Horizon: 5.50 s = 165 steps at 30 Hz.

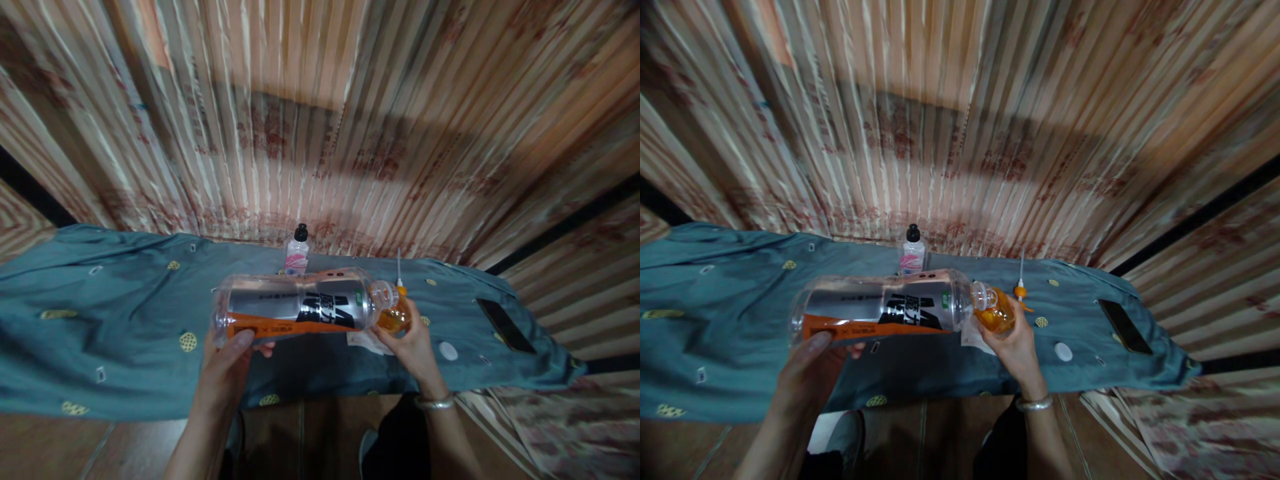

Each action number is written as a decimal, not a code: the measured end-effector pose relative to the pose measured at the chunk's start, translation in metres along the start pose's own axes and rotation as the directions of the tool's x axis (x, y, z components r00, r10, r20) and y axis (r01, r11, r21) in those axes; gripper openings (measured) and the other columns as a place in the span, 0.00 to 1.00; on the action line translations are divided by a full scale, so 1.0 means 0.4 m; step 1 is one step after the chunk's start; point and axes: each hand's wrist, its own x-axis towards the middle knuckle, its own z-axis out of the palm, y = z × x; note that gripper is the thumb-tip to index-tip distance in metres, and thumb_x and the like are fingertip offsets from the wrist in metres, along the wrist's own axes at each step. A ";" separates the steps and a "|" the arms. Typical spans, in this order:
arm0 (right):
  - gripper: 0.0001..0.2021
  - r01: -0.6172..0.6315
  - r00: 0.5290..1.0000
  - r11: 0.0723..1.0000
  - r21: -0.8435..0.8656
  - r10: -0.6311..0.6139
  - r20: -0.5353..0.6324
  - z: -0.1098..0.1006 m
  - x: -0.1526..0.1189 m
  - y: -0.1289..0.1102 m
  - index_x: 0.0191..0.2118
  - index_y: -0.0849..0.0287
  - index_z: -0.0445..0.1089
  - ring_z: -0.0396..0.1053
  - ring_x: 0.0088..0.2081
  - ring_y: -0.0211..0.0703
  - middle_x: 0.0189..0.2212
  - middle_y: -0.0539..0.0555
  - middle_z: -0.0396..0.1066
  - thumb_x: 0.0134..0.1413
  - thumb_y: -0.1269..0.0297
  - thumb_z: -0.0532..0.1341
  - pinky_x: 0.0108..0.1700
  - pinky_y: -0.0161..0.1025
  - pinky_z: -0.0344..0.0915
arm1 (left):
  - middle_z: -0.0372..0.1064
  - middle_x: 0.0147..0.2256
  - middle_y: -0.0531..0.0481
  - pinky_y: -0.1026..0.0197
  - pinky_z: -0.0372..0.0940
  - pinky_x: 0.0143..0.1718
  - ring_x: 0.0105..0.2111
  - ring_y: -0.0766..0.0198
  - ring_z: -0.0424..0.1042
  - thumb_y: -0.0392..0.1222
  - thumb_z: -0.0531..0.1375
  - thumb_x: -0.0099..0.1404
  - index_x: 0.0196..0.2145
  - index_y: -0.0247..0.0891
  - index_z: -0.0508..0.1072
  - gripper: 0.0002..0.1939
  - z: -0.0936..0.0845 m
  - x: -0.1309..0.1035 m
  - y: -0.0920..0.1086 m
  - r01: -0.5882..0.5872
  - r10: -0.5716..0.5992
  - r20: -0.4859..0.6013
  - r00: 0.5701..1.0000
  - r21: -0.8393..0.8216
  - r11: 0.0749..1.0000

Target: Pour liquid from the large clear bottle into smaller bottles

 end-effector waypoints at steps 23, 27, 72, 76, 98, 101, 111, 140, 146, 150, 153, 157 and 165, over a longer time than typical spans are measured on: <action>0.34 0.001 1.000 1.000 -0.011 0.000 0.017 -0.002 0.001 -0.007 0.56 0.56 0.67 0.78 0.49 0.55 0.49 0.58 0.78 0.44 0.50 0.73 0.54 0.52 0.74 | 0.75 0.28 0.52 0.63 0.71 0.21 0.21 0.62 0.73 0.47 0.73 0.52 0.43 0.39 0.77 0.21 -0.015 0.019 0.001 -0.021 0.019 0.059 0.998 0.030 0.999; 0.33 0.008 1.000 1.000 0.008 -0.008 0.012 0.000 0.001 -0.009 0.55 0.56 0.67 0.78 0.49 0.55 0.49 0.58 0.78 0.44 0.50 0.73 0.54 0.52 0.74 | 0.75 0.28 0.53 0.63 0.71 0.22 0.22 0.62 0.74 0.46 0.73 0.53 0.44 0.40 0.77 0.22 -0.014 0.018 0.002 -0.012 0.011 0.056 0.998 0.018 1.000; 0.33 0.004 1.000 1.000 0.001 -0.004 0.001 -0.001 -0.001 -0.005 0.55 0.56 0.67 0.78 0.47 0.56 0.48 0.58 0.78 0.43 0.51 0.73 0.52 0.52 0.75 | 0.75 0.24 0.50 0.65 0.70 0.18 0.19 0.62 0.73 0.48 0.74 0.49 0.29 0.36 0.76 0.16 0.015 0.017 0.018 -0.061 0.060 0.022 0.998 0.038 0.997; 0.33 -0.001 1.000 1.000 -0.007 0.001 -0.001 -0.001 0.001 -0.008 0.55 0.56 0.67 0.78 0.47 0.56 0.48 0.58 0.79 0.43 0.51 0.72 0.52 0.51 0.75 | 0.74 0.23 0.51 0.65 0.69 0.17 0.18 0.63 0.72 0.48 0.74 0.49 0.28 0.36 0.76 0.16 0.021 0.018 0.020 -0.076 0.075 0.021 0.997 0.036 0.996; 0.33 0.013 1.000 1.000 -0.022 -0.013 0.006 -0.001 0.000 -0.007 0.55 0.56 0.67 0.78 0.49 0.56 0.49 0.58 0.78 0.44 0.50 0.73 0.54 0.52 0.74 | 0.75 0.24 0.52 0.64 0.70 0.17 0.20 0.61 0.75 0.48 0.75 0.49 0.30 0.38 0.75 0.17 0.013 0.018 0.017 -0.060 0.060 0.009 0.998 0.026 0.998; 0.33 0.011 1.000 1.000 -0.012 -0.011 0.006 0.000 0.000 -0.008 0.55 0.56 0.67 0.78 0.48 0.56 0.48 0.58 0.78 0.43 0.51 0.73 0.53 0.52 0.74 | 0.75 0.25 0.52 0.65 0.69 0.16 0.20 0.60 0.75 0.48 0.75 0.49 0.30 0.38 0.74 0.18 0.015 0.017 0.018 -0.075 0.075 0.004 0.997 0.025 0.997; 0.33 0.005 1.000 1.000 -0.016 -0.005 0.010 -0.001 -0.001 -0.009 0.55 0.56 0.67 0.78 0.48 0.56 0.48 0.58 0.79 0.44 0.50 0.73 0.52 0.52 0.75 | 0.75 0.26 0.52 0.64 0.70 0.18 0.21 0.61 0.75 0.46 0.74 0.50 0.32 0.38 0.75 0.16 0.001 0.018 0.018 -0.051 0.050 0.017 0.999 0.047 0.998; 0.33 0.011 1.000 1.000 -0.021 -0.011 0.008 -0.001 0.001 -0.013 0.54 0.56 0.67 0.78 0.48 0.56 0.47 0.58 0.79 0.43 0.50 0.73 0.51 0.51 0.75 | 0.75 0.23 0.52 0.66 0.68 0.15 0.17 0.63 0.73 0.47 0.75 0.46 0.28 0.38 0.76 0.17 0.025 0.016 0.031 -0.071 0.071 -0.008 0.997 0.023 0.997; 0.33 0.005 1.000 1.000 -0.018 -0.005 0.006 0.000 0.002 -0.013 0.54 0.56 0.68 0.78 0.48 0.56 0.48 0.59 0.79 0.43 0.49 0.73 0.52 0.52 0.75 | 0.76 0.23 0.52 0.64 0.69 0.16 0.16 0.63 0.71 0.47 0.75 0.46 0.30 0.38 0.75 0.17 0.023 0.017 0.033 -0.057 0.057 -0.002 0.998 0.037 0.998; 0.33 0.010 1.000 1.000 -0.012 -0.010 -0.004 0.001 0.001 -0.013 0.54 0.56 0.68 0.78 0.47 0.56 0.47 0.58 0.79 0.42 0.49 0.73 0.52 0.52 0.76 | 0.75 0.24 0.53 0.64 0.68 0.16 0.17 0.63 0.72 0.47 0.74 0.48 0.31 0.38 0.75 0.17 0.021 0.016 0.030 -0.060 0.060 -0.002 0.998 0.039 0.997; 0.33 0.014 1.000 1.000 -0.015 -0.014 -0.005 0.001 0.001 -0.013 0.54 0.55 0.68 0.78 0.47 0.56 0.47 0.58 0.79 0.42 0.49 0.73 0.52 0.52 0.76 | 0.75 0.24 0.53 0.65 0.68 0.16 0.16 0.63 0.71 0.49 0.75 0.47 0.31 0.39 0.74 0.19 0.020 0.016 0.030 -0.057 0.057 -0.003 0.998 0.036 0.998; 0.33 0.015 1.000 1.000 -0.014 -0.015 0.008 -0.001 0.001 -0.013 0.54 0.55 0.68 0.78 0.47 0.56 0.47 0.58 0.79 0.43 0.50 0.73 0.52 0.52 0.76 | 0.75 0.24 0.53 0.64 0.67 0.16 0.17 0.62 0.71 0.50 0.75 0.47 0.31 0.38 0.74 0.19 0.018 0.016 0.031 -0.046 0.046 -0.001 0.999 0.051 0.998; 0.32 0.008 1.000 1.000 -0.020 -0.008 0.019 -0.003 0.001 -0.020 0.54 0.56 0.67 0.78 0.47 0.56 0.47 0.58 0.79 0.44 0.51 0.72 0.50 0.51 0.76 | 0.74 0.24 0.52 0.65 0.68 0.17 0.18 0.63 0.72 0.48 0.74 0.48 0.32 0.38 0.76 0.17 0.016 0.015 0.024 -0.063 0.063 -0.014 0.998 0.027 0.998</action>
